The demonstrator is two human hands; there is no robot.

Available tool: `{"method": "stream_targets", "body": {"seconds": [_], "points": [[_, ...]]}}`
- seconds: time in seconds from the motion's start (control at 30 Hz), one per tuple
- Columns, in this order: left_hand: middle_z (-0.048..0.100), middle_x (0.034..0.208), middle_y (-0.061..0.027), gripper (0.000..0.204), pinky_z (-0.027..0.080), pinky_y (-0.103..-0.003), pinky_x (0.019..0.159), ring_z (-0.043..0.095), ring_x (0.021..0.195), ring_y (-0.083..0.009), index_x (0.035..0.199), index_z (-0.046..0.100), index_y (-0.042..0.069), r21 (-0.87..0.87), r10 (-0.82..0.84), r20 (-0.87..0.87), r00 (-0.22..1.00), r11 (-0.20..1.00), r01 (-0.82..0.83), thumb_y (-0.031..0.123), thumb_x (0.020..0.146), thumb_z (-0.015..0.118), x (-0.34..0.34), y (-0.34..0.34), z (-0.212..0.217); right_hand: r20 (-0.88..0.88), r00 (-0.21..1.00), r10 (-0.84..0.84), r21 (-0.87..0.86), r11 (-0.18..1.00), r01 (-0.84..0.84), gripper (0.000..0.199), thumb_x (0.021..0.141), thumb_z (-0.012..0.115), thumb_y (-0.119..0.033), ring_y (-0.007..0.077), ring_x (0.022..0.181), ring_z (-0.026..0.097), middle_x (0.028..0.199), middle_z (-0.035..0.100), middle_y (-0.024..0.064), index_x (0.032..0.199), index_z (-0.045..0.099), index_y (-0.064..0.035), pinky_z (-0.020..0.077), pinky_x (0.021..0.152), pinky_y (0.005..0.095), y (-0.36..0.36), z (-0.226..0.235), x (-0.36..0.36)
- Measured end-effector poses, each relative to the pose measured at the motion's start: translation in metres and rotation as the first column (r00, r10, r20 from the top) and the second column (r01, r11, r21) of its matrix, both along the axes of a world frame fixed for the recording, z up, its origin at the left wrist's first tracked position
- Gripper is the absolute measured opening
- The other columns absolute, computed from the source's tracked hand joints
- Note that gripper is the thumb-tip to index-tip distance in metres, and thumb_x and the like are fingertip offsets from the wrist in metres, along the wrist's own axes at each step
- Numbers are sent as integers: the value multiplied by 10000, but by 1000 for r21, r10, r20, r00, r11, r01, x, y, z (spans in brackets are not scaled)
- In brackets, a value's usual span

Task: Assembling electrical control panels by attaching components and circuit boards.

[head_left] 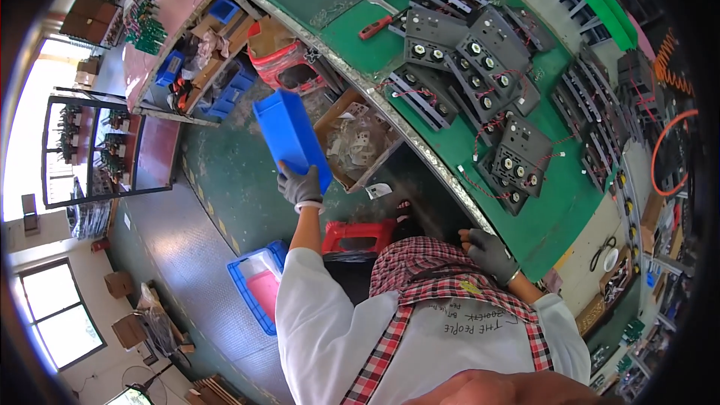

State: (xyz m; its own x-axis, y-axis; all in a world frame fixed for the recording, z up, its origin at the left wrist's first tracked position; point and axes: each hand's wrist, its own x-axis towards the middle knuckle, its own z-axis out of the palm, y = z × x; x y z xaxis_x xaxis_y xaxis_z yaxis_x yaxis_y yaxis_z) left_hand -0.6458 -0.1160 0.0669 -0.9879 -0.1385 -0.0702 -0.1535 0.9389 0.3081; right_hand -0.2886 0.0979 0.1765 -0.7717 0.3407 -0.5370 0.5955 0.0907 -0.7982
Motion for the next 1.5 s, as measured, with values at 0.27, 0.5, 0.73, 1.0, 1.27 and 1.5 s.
{"method": "stream_targets", "body": {"seconds": [0.27, 0.5, 0.73, 1.0, 1.27, 1.5], "points": [[302, 1271, -172, 872, 284, -469, 947, 329, 1141, -363, 1327, 245, 254, -206, -192, -67, 979, 963, 175, 470, 602, 677, -8, 54, -95, 98, 980, -175, 87, 982, 167, 318, 754, 439, -18, 168, 866, 588, 1001, 595, 150, 1053, 512, 61, 461, 774, 262, -7, -10, 6], [304, 1258, -177, 793, 294, -505, 901, 343, 1098, -377, 1286, 302, 220, -238, -294, -153, 943, 938, 254, 461, 629, 674, -7, 61, -91, 59, 968, -243, 90, 967, 237, 295, 766, 513, -45, 160, 824, 600, 941, 615, 124, 1050, 539, 27, 472, 738, 262, -19, -28, 14], [298, 1260, -195, 779, 275, -500, 926, 326, 1108, -386, 1306, 271, 228, -238, -297, -15, 955, 929, 285, 424, 656, 653, 9, 55, -90, 113, 970, -216, 54, 976, 212, 299, 762, 510, -31, 157, 823, 601, 929, 616, 120, 1055, 541, 20, 470, 738, 250, -15, -9, -9], [288, 1265, -208, 907, 263, -473, 953, 297, 1144, -385, 1355, 174, 198, -235, -371, 114, 922, 891, 388, 396, 621, 668, -9, 40, -72, 29, 953, -302, 55, 952, 300, 290, 782, 503, -41, 163, 850, 597, 948, 613, 123, 1063, 540, 20, 472, 754, 264, -22, -25, 16], [404, 1234, -195, 804, 309, -379, 952, 375, 1139, -317, 1335, 268, 62, 304, 97, -16, 995, 949, -88, 321, 649, 596, 8, -1, -13, -94, 932, -349, 24, 935, 353, 283, 789, 503, -53, 146, 829, 585, 937, 613, 114, 1057, 540, 29, 459, 749, 253, -19, -26, 43], [431, 1200, -148, 659, 344, -341, 894, 442, 1017, -261, 1307, 298, 1, 925, 47, -257, 965, 300, 232, 190, 730, 555, 65, 21, 84, -136, 922, -362, 78, 924, 374, 336, 768, 503, -108, 169, 822, 591, 898, 616, 109, 1086, 535, -6, 456, 761, 274, -19, -10, 110]]}}
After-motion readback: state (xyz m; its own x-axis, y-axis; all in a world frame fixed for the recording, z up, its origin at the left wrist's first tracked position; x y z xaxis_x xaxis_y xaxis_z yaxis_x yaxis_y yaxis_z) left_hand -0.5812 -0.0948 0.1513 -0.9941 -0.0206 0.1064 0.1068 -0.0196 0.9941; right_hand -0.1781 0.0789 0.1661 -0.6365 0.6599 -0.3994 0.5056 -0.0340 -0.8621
